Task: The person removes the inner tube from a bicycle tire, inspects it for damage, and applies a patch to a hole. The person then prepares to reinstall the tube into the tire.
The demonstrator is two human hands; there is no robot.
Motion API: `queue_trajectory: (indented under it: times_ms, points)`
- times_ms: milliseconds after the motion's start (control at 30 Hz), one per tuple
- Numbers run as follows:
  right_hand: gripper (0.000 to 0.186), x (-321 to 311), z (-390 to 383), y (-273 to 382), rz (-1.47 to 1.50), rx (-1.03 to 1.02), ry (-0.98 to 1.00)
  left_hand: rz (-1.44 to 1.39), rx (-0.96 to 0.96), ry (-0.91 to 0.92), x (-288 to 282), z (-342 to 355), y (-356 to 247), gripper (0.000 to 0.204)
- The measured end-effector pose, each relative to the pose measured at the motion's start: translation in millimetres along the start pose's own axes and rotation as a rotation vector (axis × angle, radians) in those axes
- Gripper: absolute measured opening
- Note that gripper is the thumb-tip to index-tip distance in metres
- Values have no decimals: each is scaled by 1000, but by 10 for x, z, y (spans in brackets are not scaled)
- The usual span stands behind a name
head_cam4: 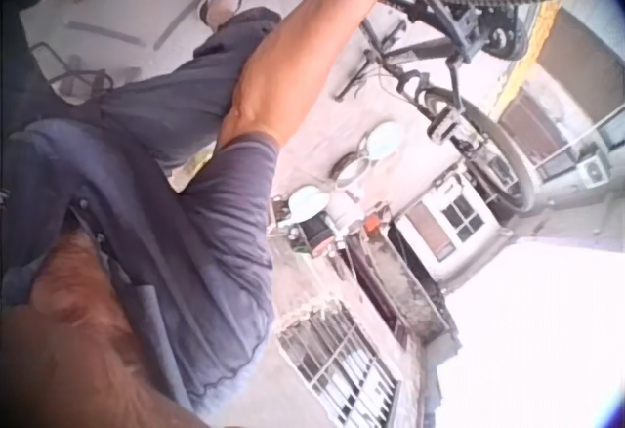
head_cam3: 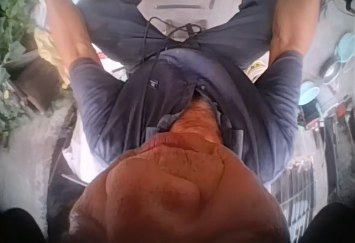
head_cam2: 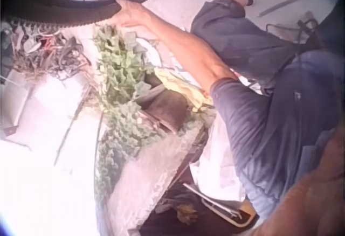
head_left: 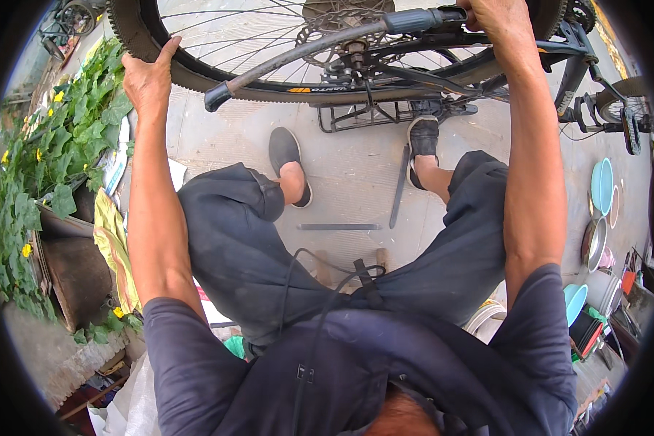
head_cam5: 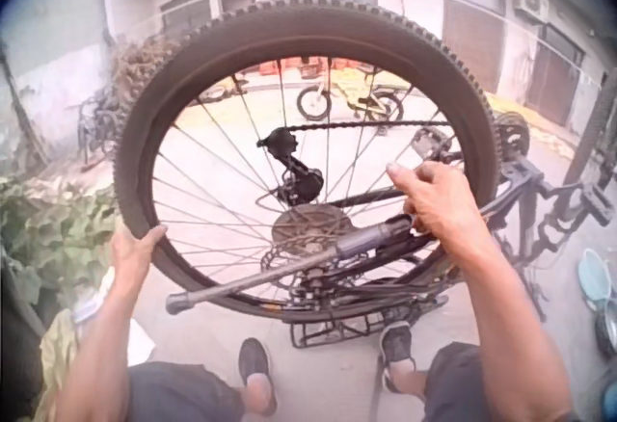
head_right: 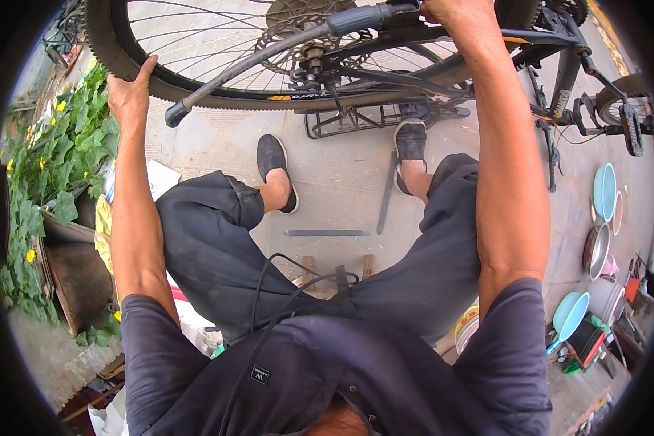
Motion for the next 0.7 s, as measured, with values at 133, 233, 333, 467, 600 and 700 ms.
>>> queue_trajectory:
  times_ms: [133, 233, 333, 467, 600, 700]
  points:
    - [48, 17, 89, -2, -149, -7, -20, 57, 5, 131, 179, -30, 124, 63]
    - [45, 53, 95, 89, -233, -72, -64, -54, 39, 200, 288, -90, 149, 55]
    - [39, 92, 93, 139, -256, -107, -99, -111, -17, 244, 409, -89, 346, 52]
    - [36, 132, 17, 180, -189, -73, -141, -96, -62, 204, 467, -143, 402, 48]
    - [35, 225, 65, 117, -118, -97, -118, -176, -85, 230, 542, -105, 438, 60]
    - [34, 266, 80, 192, -164, -155, -163, -176, -102, 175, 550, -90, 549, 66]
Point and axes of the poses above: each hand's wrist, its own z-axis towards the middle knuckle, its own x-axis out of the palm, y = z × x, the point moved 10 cm from there along z, towards the middle knuckle, and after that the axes turned 9 degrees about y, right-handed, at the moved point
